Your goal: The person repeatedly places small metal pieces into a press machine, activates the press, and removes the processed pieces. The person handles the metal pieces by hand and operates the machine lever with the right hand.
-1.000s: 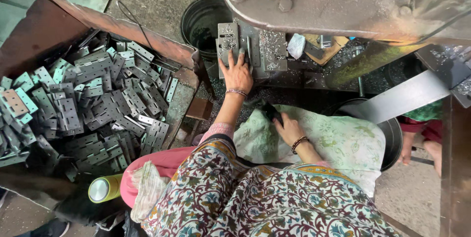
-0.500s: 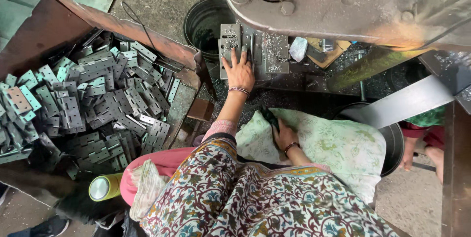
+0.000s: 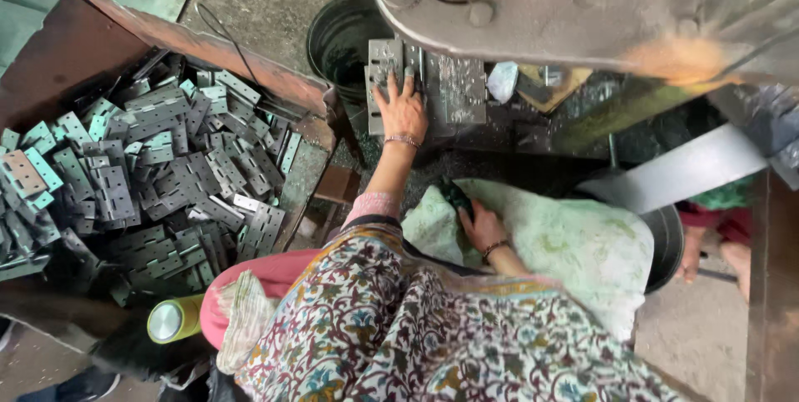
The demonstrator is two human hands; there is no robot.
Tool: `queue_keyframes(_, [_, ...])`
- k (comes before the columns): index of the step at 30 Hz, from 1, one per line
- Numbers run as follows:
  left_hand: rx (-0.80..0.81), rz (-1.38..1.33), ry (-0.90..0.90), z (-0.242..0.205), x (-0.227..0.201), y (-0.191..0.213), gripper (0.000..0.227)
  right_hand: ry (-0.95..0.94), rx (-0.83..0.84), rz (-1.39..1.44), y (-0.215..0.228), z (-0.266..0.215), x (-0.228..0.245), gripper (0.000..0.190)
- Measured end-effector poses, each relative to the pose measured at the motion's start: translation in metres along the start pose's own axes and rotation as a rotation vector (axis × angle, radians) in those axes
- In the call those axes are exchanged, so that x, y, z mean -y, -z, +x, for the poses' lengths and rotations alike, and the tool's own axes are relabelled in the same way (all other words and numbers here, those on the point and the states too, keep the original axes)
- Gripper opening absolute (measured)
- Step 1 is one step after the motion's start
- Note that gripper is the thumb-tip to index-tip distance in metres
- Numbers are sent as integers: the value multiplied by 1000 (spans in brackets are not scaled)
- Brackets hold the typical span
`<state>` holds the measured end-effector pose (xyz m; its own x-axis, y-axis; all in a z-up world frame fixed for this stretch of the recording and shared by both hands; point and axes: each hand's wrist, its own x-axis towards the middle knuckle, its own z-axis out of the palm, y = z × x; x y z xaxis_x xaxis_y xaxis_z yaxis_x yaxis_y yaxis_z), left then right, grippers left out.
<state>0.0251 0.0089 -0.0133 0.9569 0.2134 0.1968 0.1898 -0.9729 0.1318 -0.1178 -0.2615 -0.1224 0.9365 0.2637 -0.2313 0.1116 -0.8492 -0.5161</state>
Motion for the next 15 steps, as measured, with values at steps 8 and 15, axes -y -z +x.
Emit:
queue_keyframes(8, [92,123,-33,-18,-4,11,40,-53,37,-25,25,0,24,49])
queue_keyframes(15, [115,158,-43,-25,-10,18,43,-21,97,-138,57,8,36,48])
